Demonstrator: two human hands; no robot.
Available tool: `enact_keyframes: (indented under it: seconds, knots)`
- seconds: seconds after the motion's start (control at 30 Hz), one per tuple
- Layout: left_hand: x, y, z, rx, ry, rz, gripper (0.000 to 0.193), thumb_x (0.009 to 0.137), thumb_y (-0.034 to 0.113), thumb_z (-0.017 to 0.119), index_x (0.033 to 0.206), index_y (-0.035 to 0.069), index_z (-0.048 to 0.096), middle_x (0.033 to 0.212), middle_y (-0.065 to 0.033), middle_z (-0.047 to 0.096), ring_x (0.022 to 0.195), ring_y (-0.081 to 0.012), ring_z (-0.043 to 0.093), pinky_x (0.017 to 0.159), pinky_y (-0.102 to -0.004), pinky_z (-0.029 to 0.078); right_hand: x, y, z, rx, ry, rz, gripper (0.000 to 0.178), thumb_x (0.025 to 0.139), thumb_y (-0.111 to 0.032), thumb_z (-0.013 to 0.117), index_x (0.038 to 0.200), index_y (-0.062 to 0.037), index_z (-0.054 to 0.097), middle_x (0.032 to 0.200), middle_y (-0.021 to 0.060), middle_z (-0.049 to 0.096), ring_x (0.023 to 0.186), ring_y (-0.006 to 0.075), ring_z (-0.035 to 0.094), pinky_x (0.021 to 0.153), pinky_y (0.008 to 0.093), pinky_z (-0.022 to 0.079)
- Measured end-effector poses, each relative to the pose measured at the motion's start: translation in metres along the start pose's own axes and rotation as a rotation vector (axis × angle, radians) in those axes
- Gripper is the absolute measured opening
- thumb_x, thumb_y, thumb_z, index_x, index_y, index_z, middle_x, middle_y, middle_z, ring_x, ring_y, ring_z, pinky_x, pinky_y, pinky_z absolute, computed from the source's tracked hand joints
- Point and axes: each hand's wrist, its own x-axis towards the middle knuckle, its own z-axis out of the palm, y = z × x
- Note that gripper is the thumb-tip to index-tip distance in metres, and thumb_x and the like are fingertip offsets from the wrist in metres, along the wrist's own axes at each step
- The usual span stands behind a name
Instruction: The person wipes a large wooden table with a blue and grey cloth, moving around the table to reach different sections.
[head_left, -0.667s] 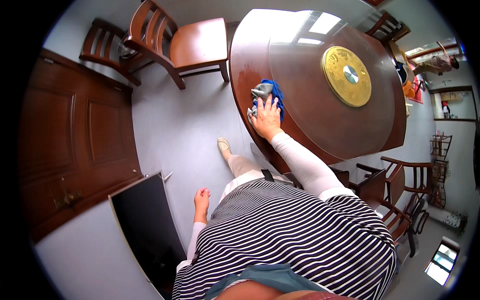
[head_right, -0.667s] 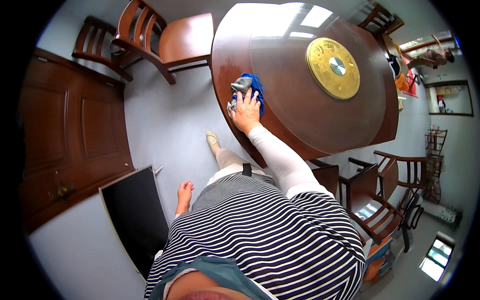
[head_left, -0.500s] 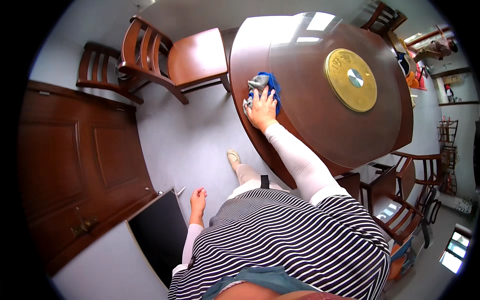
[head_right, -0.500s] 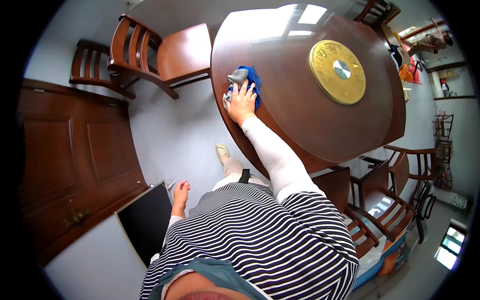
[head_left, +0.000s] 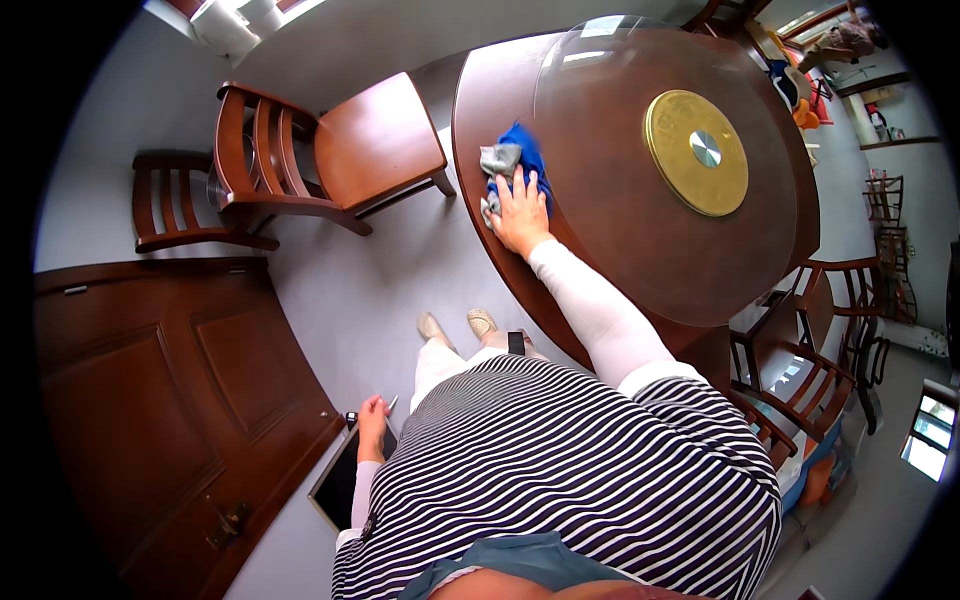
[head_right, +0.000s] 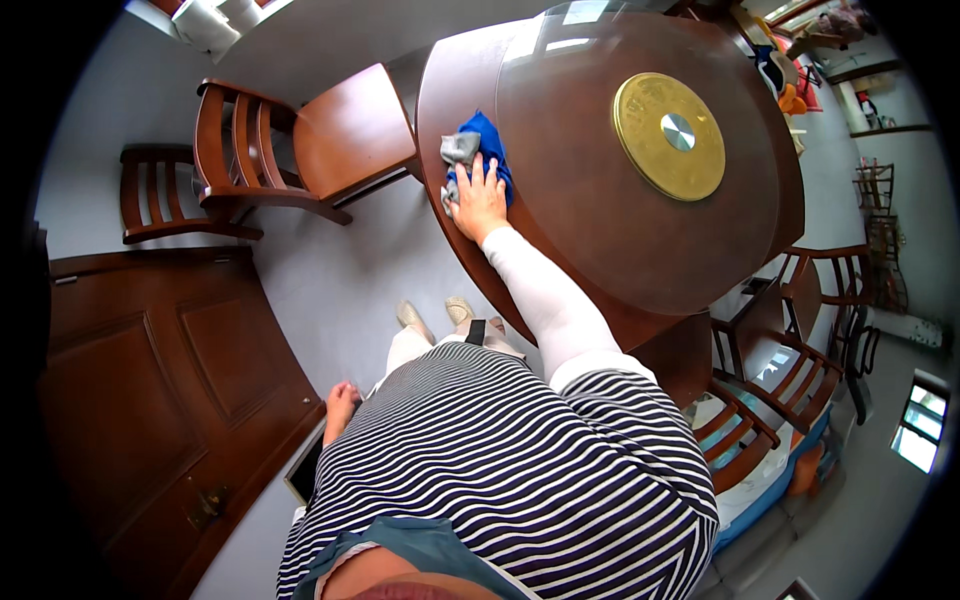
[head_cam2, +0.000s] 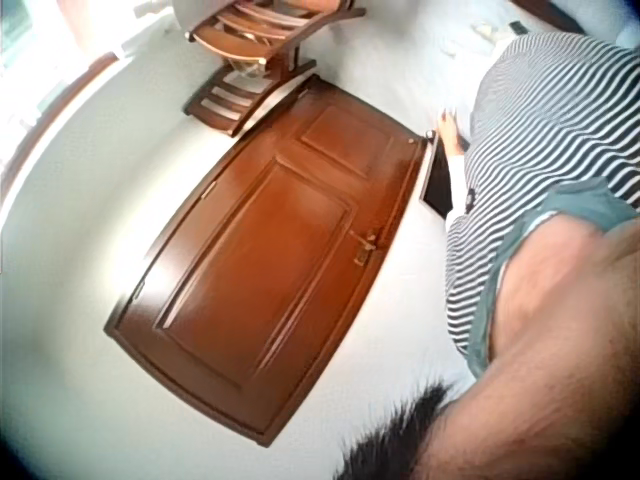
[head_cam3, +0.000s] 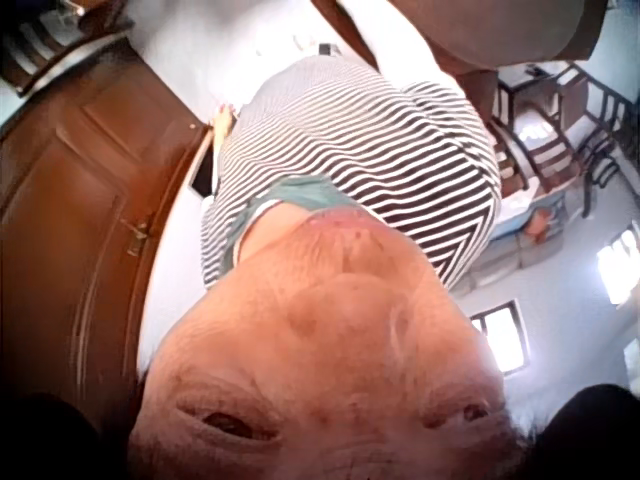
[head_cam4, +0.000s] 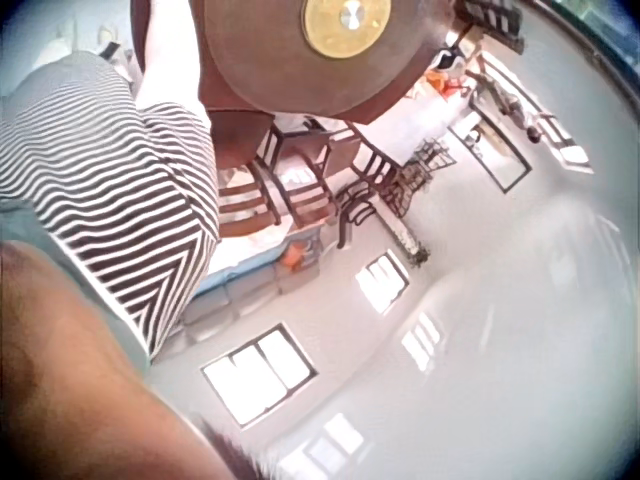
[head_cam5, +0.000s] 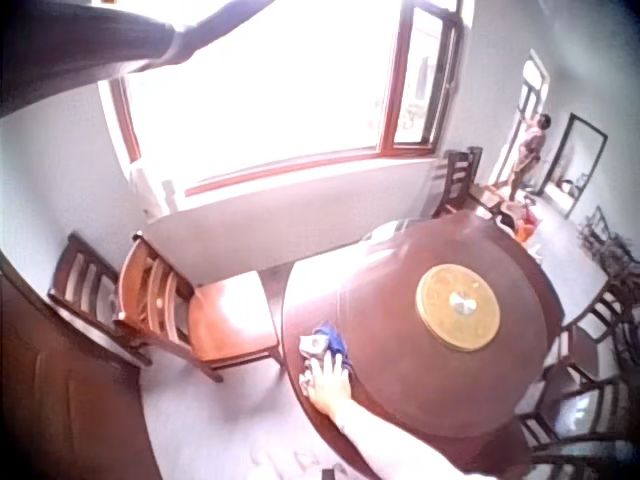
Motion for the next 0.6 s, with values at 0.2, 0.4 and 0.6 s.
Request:
enact_keyframes:
  seconds: [0.2,0.4,0.6]
  knots:
    - [0.027,-0.052,-0.052,0.353,-0.193,-0.257,0.031,0.098,0.024,0.061,0.117,0.000,0.064,0.103,-0.0109,0.070,0.092,-0.0189,0.066,0.085,-0.0337,0.053,-0.078,-0.013,-0.010,0.013,-0.030,0.092,0.080,0.083,-0.039,0.074,0.151,-0.0143,0.038,0.159,0.0245,0.022,0.144,0.0517,0.023,0.108,0.0615,0.033]
    - [0.107,0.025,-0.107,0.473,-0.149,-0.135,0.031,0.096,0.027,0.063,0.111,0.000,0.067,0.099,-0.0133,0.071,0.092,-0.0205,0.067,0.084,-0.0356,0.053,-0.035,-0.027,-0.002,-0.005,0.007,0.223,0.077,0.087,-0.043,0.068,0.152,-0.0152,0.037,0.161,0.0241,0.020,0.145,0.0529,0.019,0.109,0.0646,0.030]
    - [0.222,0.219,-0.079,0.588,-0.165,0.357,0.033,0.095,0.027,0.064,0.113,0.000,0.067,0.105,-0.0177,0.072,0.098,-0.0264,0.069,0.087,-0.0380,0.054,0.094,-0.029,0.014,-0.035,-0.029,0.353,0.078,0.090,-0.048,0.064,0.155,-0.0180,0.034,0.163,0.0221,0.015,0.146,0.0526,0.018,0.113,0.0634,0.028]
